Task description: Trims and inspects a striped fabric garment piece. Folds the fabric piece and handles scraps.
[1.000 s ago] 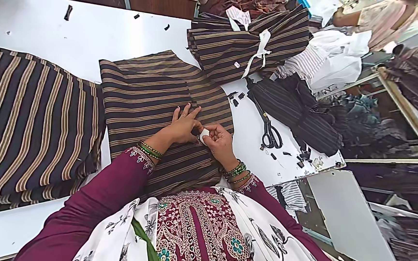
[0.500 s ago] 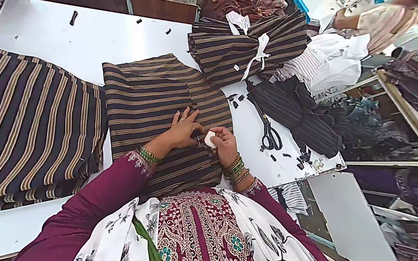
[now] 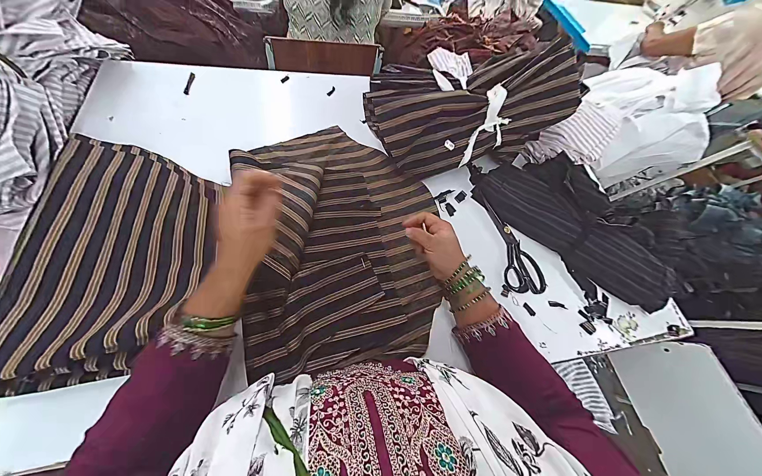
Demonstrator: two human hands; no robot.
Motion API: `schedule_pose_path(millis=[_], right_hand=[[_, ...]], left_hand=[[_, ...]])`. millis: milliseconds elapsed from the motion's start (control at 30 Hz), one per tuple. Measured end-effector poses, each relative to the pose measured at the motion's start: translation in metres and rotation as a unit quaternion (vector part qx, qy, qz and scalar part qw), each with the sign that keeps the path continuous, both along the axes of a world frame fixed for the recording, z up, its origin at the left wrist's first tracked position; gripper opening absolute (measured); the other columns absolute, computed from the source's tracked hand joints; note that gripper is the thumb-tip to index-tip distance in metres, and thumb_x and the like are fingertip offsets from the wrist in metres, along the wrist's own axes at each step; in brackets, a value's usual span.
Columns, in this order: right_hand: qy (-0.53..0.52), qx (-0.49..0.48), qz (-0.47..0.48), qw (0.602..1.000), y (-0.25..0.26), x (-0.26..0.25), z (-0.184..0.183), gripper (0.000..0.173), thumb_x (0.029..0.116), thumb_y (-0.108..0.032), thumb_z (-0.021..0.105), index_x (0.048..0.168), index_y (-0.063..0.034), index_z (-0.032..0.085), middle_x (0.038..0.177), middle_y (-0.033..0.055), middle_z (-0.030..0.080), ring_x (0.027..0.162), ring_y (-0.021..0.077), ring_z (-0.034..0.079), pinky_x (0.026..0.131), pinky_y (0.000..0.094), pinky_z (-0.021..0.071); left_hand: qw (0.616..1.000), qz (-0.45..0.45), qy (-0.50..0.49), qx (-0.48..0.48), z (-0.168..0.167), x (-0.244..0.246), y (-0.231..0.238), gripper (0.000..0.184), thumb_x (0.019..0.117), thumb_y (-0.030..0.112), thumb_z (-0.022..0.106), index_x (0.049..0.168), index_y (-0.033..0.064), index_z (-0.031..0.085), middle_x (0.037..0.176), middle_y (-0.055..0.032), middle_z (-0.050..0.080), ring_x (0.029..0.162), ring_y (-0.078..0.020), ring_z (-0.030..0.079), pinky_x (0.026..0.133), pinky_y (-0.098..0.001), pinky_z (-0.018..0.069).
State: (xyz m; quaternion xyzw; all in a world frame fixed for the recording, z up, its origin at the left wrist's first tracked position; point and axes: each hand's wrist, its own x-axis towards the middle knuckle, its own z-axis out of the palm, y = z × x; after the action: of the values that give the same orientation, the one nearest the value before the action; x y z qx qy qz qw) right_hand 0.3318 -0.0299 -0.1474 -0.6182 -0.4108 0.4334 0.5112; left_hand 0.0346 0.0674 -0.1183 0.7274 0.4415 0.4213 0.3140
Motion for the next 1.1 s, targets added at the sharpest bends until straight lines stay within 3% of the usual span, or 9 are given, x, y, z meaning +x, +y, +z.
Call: schedule_pose_path(millis=[100,200,367,467,567,733,867,1000,1100], right_hand=[[-0.224,0.074,0.085,0.968,0.048,-0.010,0.002,0.017,0.0974,0.004,0.055,0.106,0.0027,0.071,0.105,0.0110,0.068,0.084,0.0131,0.061,0.076,0.0314,0.0516],[-0.413,0.037,0.166,0.895,0.086,-0.016,-0.006,0.027,0.0974,0.003,0.056,0.116,-0.0017,0.075,0.127,0.0207,0.067,0.119,0.0350,0.064,0.103,0.0526,0.0496],[-0.459,-0.006,0.174,0.871,0.094,-0.006,-0.016,0.027,0.1053,-0.011,0.051,0.115,0.0002,0.073,0.120,0.0217,0.068,0.115,0.0367,0.065,0.101,0.0522,0.0488],[-0.418,0.111,0.126,0.893,0.089,0.004,-0.035,0.020,0.0997,-0.003,0.057,0.105,0.0015,0.075,0.109,0.0219,0.068,0.101,0.0359,0.068,0.088,0.0527,0.0545],[-0.439,0.102,0.166,0.877,0.093,0.002,-0.034,0.023,0.1009,-0.008,0.057,0.114,-0.0048,0.076,0.116,0.0214,0.068,0.104,0.0367,0.068,0.089,0.0555,0.0549],[-0.467,0.097,0.147,0.867,0.093,-0.003,-0.033,0.021,0.1019,-0.005,0.054,0.104,0.0020,0.074,0.110,0.0228,0.067,0.101,0.0382,0.068,0.087,0.0539,0.0556],[-0.467,0.100,0.141,0.867,0.091,0.000,-0.034,0.026,0.1032,-0.009,0.052,0.110,-0.0030,0.076,0.111,0.0221,0.067,0.101,0.0358,0.068,0.089,0.0515,0.0553],[-0.502,0.060,0.174,0.845,0.093,-0.004,-0.029,0.029,0.1050,-0.010,0.048,0.111,-0.0038,0.076,0.115,0.0216,0.068,0.105,0.0368,0.068,0.091,0.0519,0.0539],[-0.507,0.074,0.156,0.845,0.093,-0.005,-0.032,0.027,0.1038,-0.006,0.047,0.108,0.0008,0.072,0.112,0.0229,0.067,0.103,0.0379,0.068,0.089,0.0513,0.0553]], left_hand=[[0.965,-0.192,0.174,0.046,-0.013,0.068,0.010,0.027,0.0992,0.006,0.061,0.124,-0.0009,0.068,0.122,-0.0192,0.069,0.116,-0.0346,0.066,0.103,-0.0538,0.0497],[0.948,-0.189,0.255,0.016,-0.048,0.097,0.047,0.040,0.0950,0.018,0.072,0.130,0.0010,0.066,0.138,-0.0220,0.061,0.134,-0.0401,0.053,0.114,-0.0599,0.0349],[0.954,-0.228,0.196,-0.019,-0.069,0.086,0.058,0.017,0.0965,0.018,0.067,0.100,0.0034,0.075,0.132,-0.0102,0.068,0.145,-0.0283,0.046,0.123,-0.0579,0.0159],[0.955,-0.237,0.176,-0.028,-0.067,0.085,0.052,0.019,0.0934,0.011,0.069,0.110,0.0022,0.073,0.125,-0.0114,0.071,0.138,-0.0293,0.053,0.124,-0.0573,0.0156],[0.958,-0.205,0.197,-0.027,-0.064,0.088,0.054,0.033,0.0928,0.015,0.072,0.124,0.0034,0.070,0.118,-0.0129,0.072,0.126,-0.0321,0.059,0.121,-0.0549,0.0240],[0.955,-0.227,0.189,-0.008,-0.067,0.086,0.055,0.015,0.0908,0.015,0.069,0.098,0.0033,0.075,0.113,-0.0161,0.071,0.124,-0.0350,0.058,0.118,-0.0561,0.0257],[0.948,-0.201,0.240,-0.049,-0.062,0.088,0.055,0.041,0.0940,0.021,0.068,0.133,0.0069,0.065,0.137,-0.0143,0.063,0.139,-0.0315,0.049,0.123,-0.0527,0.0210],[0.945,-0.227,0.234,-0.032,-0.065,0.087,0.056,0.020,0.0949,0.018,0.062,0.104,0.0052,0.074,0.127,-0.0130,0.068,0.136,-0.0307,0.051,0.122,-0.0529,0.0200],[0.948,-0.244,0.201,-0.038,-0.067,0.083,0.055,0.024,0.0941,0.014,0.062,0.113,0.0028,0.071,0.128,-0.0130,0.069,0.137,-0.0291,0.052,0.124,-0.0533,0.0165]])
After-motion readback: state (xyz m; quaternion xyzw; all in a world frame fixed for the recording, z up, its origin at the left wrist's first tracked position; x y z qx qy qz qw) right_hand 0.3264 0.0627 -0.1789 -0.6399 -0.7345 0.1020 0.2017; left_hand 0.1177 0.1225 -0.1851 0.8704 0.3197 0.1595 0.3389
